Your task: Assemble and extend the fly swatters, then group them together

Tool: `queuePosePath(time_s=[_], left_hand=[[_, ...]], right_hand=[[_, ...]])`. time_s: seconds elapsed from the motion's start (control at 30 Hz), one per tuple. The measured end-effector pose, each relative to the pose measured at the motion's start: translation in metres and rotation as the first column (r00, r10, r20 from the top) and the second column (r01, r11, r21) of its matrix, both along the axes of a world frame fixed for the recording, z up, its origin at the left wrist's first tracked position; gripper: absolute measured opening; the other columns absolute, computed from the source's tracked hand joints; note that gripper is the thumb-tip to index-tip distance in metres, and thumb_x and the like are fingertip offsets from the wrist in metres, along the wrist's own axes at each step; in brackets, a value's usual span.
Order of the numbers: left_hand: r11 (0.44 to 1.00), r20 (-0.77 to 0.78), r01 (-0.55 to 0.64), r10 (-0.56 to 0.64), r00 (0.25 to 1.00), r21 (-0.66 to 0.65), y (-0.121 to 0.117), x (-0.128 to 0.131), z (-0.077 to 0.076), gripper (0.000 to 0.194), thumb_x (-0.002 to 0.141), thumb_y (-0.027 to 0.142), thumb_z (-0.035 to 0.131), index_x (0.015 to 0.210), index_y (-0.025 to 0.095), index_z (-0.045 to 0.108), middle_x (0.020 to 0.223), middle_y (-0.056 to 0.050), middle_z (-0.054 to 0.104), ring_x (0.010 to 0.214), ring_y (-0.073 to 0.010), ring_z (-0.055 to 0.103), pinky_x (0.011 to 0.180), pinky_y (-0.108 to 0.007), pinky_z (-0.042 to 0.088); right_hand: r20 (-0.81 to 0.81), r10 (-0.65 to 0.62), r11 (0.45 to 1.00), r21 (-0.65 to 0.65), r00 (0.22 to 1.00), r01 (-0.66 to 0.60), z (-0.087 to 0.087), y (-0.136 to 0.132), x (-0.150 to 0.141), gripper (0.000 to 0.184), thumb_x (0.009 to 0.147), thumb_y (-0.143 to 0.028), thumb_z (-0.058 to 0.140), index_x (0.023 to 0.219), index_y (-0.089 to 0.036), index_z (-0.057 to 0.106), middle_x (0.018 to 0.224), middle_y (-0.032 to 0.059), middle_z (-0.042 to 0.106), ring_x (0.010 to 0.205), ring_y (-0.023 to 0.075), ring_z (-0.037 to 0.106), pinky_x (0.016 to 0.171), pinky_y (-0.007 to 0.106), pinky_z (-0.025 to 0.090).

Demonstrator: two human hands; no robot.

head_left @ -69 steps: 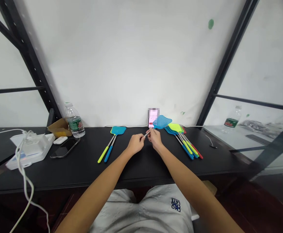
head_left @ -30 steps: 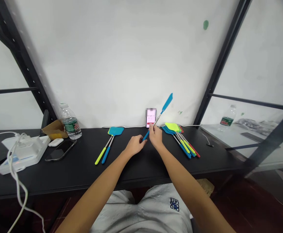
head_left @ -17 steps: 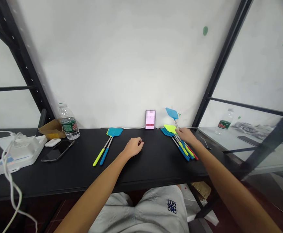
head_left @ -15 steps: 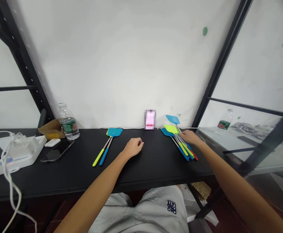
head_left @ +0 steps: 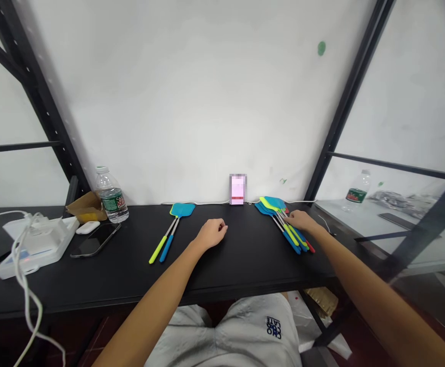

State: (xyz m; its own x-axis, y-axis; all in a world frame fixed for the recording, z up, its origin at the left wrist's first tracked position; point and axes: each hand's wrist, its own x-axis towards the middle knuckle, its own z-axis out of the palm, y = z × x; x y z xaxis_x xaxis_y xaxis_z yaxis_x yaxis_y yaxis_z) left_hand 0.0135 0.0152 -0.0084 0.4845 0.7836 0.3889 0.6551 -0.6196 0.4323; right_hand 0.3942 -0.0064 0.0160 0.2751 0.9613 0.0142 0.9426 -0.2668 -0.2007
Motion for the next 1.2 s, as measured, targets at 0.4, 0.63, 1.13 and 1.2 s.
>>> queuePosePath(time_s=[0.4,0.63,1.13,1.2], left_hand=[[0.973,-0.161,-0.212,0.225,0.961,0.09,-0.006,-0.002,0.01,0.02,0.09,0.031,0.048,0.085,0.018,0.063,0.092,-0.008,0.066,0.09,-0.0211,0.059,0.076,-0.03,0.041],[0.775,-0.169,-0.574,0.624,0.763,0.266,0.0,-0.022,0.015,0.025,0.086,0.027,0.047,0.101,0.013,0.061,0.104,-0.016,0.06,0.104,-0.0308,0.052,0.086,-0.041,0.039],[0.6,-0.214,-0.776,0.798,0.564,0.193,0.017,-0.036,0.005,0.036,0.08,0.026,0.051,0.11,0.008,0.06,0.116,-0.023,0.055,0.108,-0.0359,0.049,0.087,-0.044,0.035],[0.607,-0.227,-0.777,0.791,0.569,0.167,0.016,-0.037,0.006,0.036,0.081,0.026,0.05,0.111,0.008,0.059,0.117,-0.023,0.055,0.107,-0.0358,0.051,0.087,-0.044,0.036]], right_hand=[[0.218,-0.067,0.947,0.321,0.974,-0.007,0.03,-0.007,-0.072,0.029,0.093,-0.032,0.042,0.096,-0.012,0.063,0.099,0.0164,0.064,0.093,0.0234,0.061,0.076,0.029,0.04],[0.161,0.198,0.909,0.339,0.967,-0.243,-0.001,0.02,-0.204,0.026,0.093,-0.031,0.042,0.094,-0.015,0.063,0.099,0.0128,0.063,0.09,0.0212,0.06,0.075,0.029,0.04],[-0.253,0.279,0.901,0.404,0.926,-0.161,-0.034,0.038,-0.259,0.02,0.088,-0.027,0.048,0.075,-0.019,0.061,0.082,0.0047,0.065,0.078,0.0162,0.059,0.068,0.025,0.038],[-0.337,0.273,0.909,0.398,0.901,-0.127,-0.034,0.04,-0.251,0.021,0.087,-0.028,0.048,0.073,-0.019,0.061,0.078,0.0033,0.066,0.075,0.0154,0.059,0.065,0.024,0.037]])
